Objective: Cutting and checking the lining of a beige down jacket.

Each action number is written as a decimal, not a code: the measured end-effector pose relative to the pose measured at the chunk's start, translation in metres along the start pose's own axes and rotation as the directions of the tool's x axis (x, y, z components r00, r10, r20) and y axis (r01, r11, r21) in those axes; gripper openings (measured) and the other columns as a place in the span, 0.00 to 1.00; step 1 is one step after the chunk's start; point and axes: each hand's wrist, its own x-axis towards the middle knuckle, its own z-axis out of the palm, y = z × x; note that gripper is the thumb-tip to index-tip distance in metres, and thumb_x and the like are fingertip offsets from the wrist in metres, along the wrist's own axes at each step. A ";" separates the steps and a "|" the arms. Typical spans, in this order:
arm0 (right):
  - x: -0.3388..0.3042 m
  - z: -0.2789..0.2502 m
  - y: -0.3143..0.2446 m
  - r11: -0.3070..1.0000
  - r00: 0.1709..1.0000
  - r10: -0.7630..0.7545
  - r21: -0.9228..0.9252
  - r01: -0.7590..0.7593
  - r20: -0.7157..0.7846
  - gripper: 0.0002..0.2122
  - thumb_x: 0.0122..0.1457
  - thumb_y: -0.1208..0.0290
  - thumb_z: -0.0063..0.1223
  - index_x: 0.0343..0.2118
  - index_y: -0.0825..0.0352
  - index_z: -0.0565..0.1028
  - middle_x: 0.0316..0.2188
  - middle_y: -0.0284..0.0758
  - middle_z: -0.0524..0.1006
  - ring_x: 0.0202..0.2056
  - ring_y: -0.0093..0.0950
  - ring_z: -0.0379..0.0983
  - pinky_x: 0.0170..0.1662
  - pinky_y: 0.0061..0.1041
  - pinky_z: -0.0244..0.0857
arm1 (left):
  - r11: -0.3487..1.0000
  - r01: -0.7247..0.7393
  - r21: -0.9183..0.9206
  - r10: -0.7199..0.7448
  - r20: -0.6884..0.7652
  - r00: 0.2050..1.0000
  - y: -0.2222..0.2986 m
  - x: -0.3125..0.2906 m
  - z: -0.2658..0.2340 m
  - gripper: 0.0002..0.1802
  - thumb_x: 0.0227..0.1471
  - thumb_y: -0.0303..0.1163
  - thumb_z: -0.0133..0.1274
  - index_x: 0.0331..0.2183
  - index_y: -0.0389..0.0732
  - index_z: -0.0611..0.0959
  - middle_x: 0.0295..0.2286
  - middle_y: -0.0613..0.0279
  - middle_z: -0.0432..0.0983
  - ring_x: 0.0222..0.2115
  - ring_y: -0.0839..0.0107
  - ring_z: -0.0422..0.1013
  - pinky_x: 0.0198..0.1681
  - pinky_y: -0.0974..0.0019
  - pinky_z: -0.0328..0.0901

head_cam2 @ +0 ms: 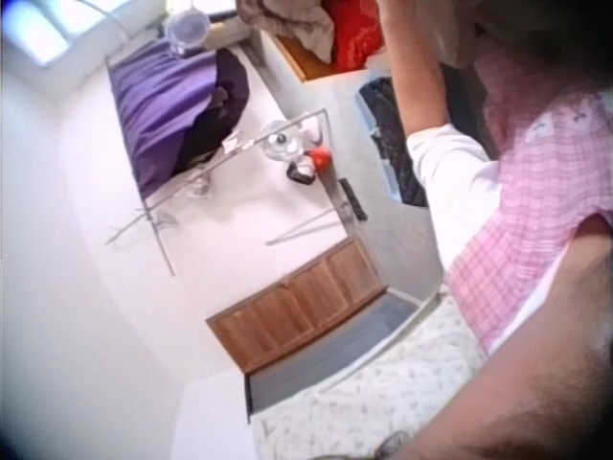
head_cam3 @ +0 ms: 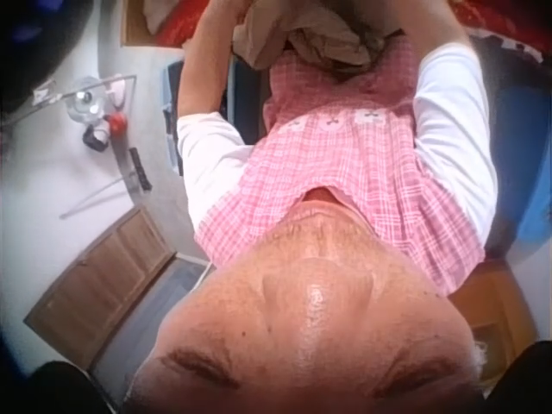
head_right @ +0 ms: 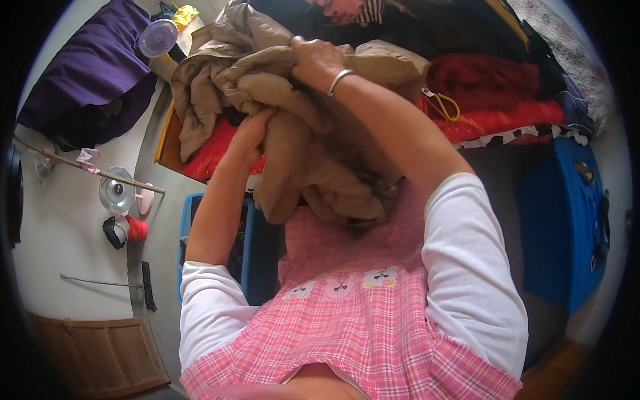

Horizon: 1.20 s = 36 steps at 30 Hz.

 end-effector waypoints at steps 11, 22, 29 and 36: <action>-0.094 -0.005 -0.040 0.932 0.968 -0.232 0.264 0.248 -0.092 0.14 0.48 0.71 0.51 0.38 0.69 0.68 0.36 0.48 0.74 0.40 0.45 0.72 0.40 0.40 0.66 | 0.859 0.002 -0.513 0.141 0.239 0.961 0.011 -0.007 0.029 0.17 0.51 0.37 0.55 0.43 0.43 0.75 0.37 0.65 0.75 0.40 0.69 0.71 0.45 0.64 0.66; -0.207 -0.044 -0.024 0.706 0.844 -0.531 0.509 0.493 -0.081 0.21 0.49 0.70 0.54 0.48 0.67 0.70 0.41 0.40 0.74 0.43 0.39 0.70 0.42 0.33 0.68 | 0.797 -0.535 -0.281 0.479 -0.246 0.843 0.094 -0.035 0.004 0.22 0.53 0.32 0.50 0.50 0.35 0.71 0.47 0.54 0.71 0.46 0.61 0.69 0.52 0.58 0.64; -0.164 -0.140 0.009 0.729 0.747 -0.404 0.308 0.611 -0.528 0.21 0.47 0.67 0.62 0.45 0.66 0.72 0.44 0.40 0.73 0.43 0.38 0.71 0.45 0.32 0.66 | 0.753 -0.631 -0.187 0.642 -0.005 0.767 0.153 -0.066 -0.022 0.24 0.49 0.27 0.54 0.49 0.35 0.72 0.45 0.58 0.72 0.45 0.66 0.69 0.50 0.64 0.64; -0.116 -0.140 0.042 0.812 0.671 -0.535 -0.093 0.576 -0.513 0.29 0.43 0.79 0.53 0.53 0.59 0.65 0.43 0.41 0.72 0.48 0.40 0.67 0.54 0.37 0.54 | 0.786 -0.609 -0.108 0.611 0.293 0.736 0.158 -0.086 0.003 0.24 0.48 0.23 0.54 0.49 0.35 0.72 0.45 0.59 0.72 0.45 0.66 0.69 0.50 0.66 0.64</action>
